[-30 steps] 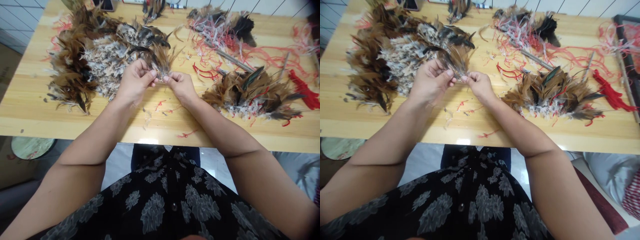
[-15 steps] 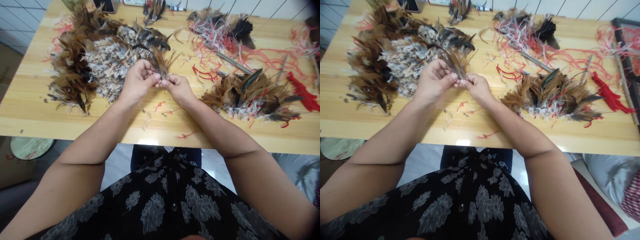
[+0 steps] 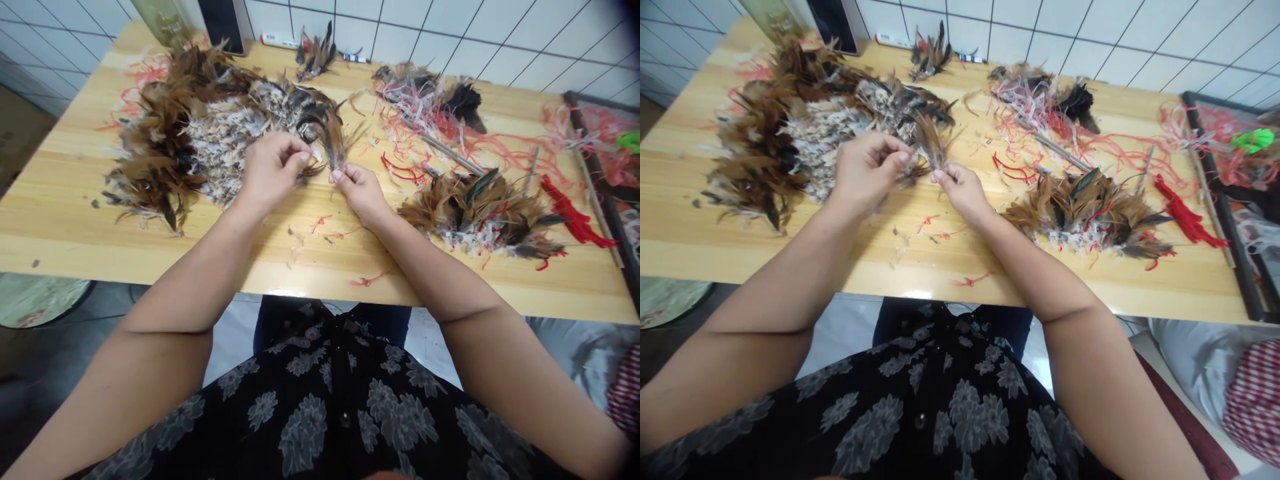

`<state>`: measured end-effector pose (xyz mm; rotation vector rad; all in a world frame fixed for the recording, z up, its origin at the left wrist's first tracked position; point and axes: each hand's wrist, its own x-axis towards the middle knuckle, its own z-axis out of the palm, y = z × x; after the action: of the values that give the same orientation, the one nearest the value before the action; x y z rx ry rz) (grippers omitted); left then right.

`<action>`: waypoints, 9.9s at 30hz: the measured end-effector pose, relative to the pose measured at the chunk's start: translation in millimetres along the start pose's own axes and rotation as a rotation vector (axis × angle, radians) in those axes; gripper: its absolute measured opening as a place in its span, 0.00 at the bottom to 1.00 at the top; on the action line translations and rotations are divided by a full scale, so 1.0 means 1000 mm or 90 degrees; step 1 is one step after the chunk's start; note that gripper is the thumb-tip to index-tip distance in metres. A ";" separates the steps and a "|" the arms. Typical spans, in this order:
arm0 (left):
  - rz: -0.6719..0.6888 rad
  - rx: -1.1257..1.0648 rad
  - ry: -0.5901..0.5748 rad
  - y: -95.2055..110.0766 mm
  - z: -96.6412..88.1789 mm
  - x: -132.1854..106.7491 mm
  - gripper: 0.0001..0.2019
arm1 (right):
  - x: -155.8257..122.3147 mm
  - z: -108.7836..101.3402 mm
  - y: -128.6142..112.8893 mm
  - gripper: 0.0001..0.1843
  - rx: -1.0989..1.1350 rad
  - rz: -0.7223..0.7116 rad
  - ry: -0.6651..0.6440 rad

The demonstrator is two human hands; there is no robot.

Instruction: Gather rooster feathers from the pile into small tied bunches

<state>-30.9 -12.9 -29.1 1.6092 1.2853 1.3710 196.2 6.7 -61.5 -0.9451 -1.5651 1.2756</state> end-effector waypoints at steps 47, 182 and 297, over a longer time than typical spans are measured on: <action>-0.206 -0.310 -0.019 0.008 0.008 -0.013 0.24 | -0.003 -0.003 0.008 0.33 -0.102 -0.045 0.027; -0.110 -0.364 -0.205 -0.005 0.016 -0.014 0.32 | 0.001 0.000 0.010 0.41 -0.087 -0.101 -0.204; -0.241 -0.356 -0.141 0.000 0.017 -0.010 0.21 | -0.004 0.011 -0.030 0.34 0.147 0.102 -0.055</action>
<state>-14.1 -20.2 -36.1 1.0376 0.9067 1.1417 186.2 -6.3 -33.9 -0.8908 -1.3904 1.5910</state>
